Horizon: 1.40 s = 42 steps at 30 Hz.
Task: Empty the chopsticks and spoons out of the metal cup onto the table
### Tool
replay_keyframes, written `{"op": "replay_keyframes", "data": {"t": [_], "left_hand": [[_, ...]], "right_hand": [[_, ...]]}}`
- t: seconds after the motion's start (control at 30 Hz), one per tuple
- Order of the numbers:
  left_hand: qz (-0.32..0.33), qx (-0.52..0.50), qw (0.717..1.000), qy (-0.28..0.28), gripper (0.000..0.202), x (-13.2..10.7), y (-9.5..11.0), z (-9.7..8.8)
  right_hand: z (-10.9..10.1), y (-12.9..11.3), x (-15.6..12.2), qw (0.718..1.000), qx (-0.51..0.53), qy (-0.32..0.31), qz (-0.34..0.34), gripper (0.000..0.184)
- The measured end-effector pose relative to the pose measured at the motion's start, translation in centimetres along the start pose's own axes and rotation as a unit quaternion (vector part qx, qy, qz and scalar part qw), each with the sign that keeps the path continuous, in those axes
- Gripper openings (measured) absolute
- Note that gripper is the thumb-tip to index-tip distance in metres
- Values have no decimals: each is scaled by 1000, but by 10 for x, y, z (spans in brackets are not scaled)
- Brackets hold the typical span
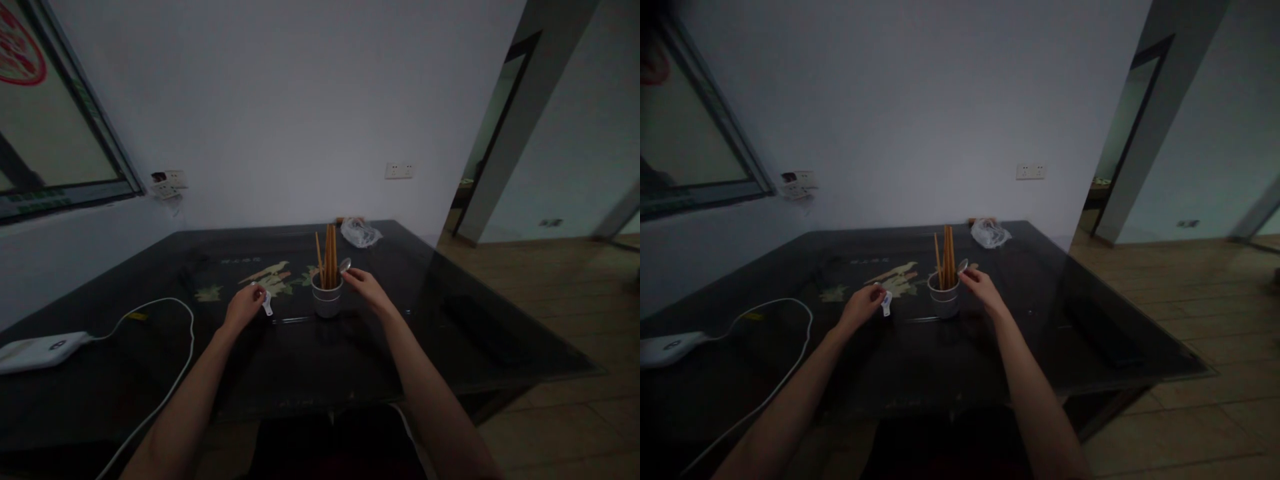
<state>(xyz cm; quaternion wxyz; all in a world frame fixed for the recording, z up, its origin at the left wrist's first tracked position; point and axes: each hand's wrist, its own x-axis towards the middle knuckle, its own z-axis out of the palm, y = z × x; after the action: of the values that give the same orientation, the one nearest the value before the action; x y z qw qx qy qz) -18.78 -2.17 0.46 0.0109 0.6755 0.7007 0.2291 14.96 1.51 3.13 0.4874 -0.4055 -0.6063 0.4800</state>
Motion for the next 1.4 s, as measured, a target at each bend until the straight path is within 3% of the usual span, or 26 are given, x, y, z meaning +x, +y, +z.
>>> {"op": "replay_keyframes", "data": {"t": [0.1,0.4,0.73,0.93,1.13,1.4], "left_hand": [[13,-8,1000,2,28,1,-1,1],[27,-31,999,15,29,3,-4,5],[28,-54,998,18,27,3,-2,5],[75,-86,990,79,25,3,6,3],[140,-159,967,140,21,-4,47,-12],[236,-189,944,130,16,-14,148,-44]], "right_hand": [[2,3,0,999,27,-31,28,39],[3,8,6,991,129,6,30,37],[8,4,6,993,86,80,-30,30],[13,-4,3,987,34,132,-81,27],[15,-17,-5,973,-5,174,-148,22],[18,-37,-24,941,2,251,-227,23]]}}
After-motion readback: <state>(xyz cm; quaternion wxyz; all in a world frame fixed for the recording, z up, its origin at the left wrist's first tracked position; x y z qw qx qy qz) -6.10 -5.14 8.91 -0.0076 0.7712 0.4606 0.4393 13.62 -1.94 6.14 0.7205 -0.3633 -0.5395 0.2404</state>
